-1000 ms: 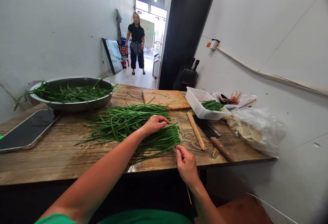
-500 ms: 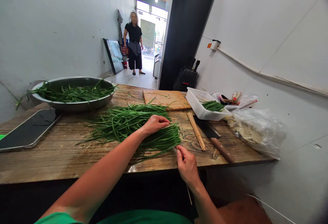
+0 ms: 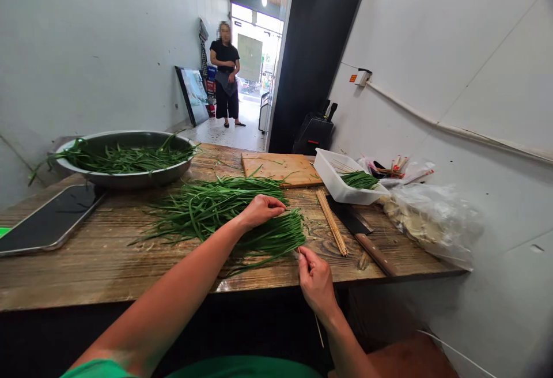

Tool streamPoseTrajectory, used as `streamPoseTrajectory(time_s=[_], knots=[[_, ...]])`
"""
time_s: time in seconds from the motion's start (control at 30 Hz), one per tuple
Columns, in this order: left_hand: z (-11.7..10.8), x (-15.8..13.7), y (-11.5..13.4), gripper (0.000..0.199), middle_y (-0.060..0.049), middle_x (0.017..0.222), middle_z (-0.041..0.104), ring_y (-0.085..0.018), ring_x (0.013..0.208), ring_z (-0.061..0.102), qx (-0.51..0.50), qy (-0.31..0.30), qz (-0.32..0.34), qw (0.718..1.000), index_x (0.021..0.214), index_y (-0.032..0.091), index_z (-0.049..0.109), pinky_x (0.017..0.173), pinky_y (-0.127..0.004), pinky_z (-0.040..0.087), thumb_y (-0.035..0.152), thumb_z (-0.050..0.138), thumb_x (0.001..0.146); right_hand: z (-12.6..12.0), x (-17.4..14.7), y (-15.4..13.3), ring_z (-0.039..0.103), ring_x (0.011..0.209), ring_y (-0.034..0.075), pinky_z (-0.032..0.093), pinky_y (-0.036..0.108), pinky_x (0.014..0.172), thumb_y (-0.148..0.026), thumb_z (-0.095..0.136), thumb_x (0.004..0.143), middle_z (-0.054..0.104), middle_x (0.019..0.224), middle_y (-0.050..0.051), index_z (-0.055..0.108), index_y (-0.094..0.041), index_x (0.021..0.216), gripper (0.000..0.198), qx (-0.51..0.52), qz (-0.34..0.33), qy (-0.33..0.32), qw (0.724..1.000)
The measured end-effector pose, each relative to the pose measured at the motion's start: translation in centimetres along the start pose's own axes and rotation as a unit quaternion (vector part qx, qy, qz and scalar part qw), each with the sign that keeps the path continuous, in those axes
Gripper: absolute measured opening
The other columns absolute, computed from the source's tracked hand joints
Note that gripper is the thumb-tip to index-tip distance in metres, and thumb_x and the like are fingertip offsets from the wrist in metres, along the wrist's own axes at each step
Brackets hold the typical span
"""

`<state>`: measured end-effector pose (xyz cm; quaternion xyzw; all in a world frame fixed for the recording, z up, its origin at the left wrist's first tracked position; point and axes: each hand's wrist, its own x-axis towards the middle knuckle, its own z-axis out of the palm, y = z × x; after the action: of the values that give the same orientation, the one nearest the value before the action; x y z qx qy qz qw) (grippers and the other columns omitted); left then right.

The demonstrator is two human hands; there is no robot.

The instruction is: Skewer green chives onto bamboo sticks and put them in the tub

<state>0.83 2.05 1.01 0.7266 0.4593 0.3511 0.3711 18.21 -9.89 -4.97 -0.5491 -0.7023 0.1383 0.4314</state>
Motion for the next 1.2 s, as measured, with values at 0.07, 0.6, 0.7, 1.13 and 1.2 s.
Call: streamPoseTrajectory(time_s=[0.07,0.6,0.7,1.13,1.2], knots=[[0.0,0.0,0.0,0.032,-0.003,0.073,0.067,-0.014,0.067,0.056,-0.001,0.001,0.000,1.000,0.081,0.012,0.069,0.064,-0.023,0.041,0.036,0.053,0.066,0.0,0.0,-0.1,0.063,0.067,0.017,0.048,0.023,0.057,-0.024,0.038,0.084,0.068,0.082,0.009,0.063,-0.012,0.097,0.031,-0.002,-0.001,0.002,1.000],[-0.7,-0.2,0.4,0.035,-0.002,0.078,0.068,-0.016,0.072,0.058,0.045,-0.070,0.034,0.996,0.086,0.016,0.070,0.067,-0.022,0.041,0.040,0.054,0.068,0.0,0.2,-0.1,0.063,0.065,0.017,0.046,0.023,0.057,-0.025,0.037,0.084,0.068,0.076,0.007,0.062,-0.013,0.097,0.031,-0.027,0.006,-0.002,1.000],[-0.9,-0.1,0.7,0.039,-0.003,0.080,0.068,-0.017,0.077,0.057,0.055,0.025,0.041,0.997,0.081,0.015,0.070,0.070,-0.022,0.041,0.047,0.050,0.070,0.0,0.1,-0.2,0.061,0.057,0.015,0.043,0.021,0.049,-0.026,0.035,0.085,0.067,0.072,0.006,0.061,-0.014,0.097,0.031,-0.019,0.001,0.003,1.000],[-1.0,-0.7,1.6,0.032,-0.003,0.068,0.067,-0.013,0.060,0.057,-0.219,-0.138,-0.124,0.958,0.070,0.013,0.067,0.063,-0.026,0.043,0.044,0.066,0.061,-0.7,0.0,-1.2,0.059,0.060,0.014,0.043,0.021,0.055,-0.027,0.033,0.087,0.062,0.068,0.002,0.060,-0.017,0.093,0.029,0.050,-0.025,-0.007,0.998],[-1.2,-0.7,1.6,0.030,-0.004,0.066,0.067,-0.013,0.059,0.057,-0.251,-0.149,-0.145,0.946,0.066,0.012,0.066,0.063,-0.027,0.044,0.041,0.068,0.059,-0.9,0.0,-1.2,0.058,0.061,0.014,0.043,0.021,0.056,-0.026,0.033,0.088,0.062,0.067,0.002,0.060,-0.017,0.093,0.029,0.056,-0.024,-0.013,0.998]])
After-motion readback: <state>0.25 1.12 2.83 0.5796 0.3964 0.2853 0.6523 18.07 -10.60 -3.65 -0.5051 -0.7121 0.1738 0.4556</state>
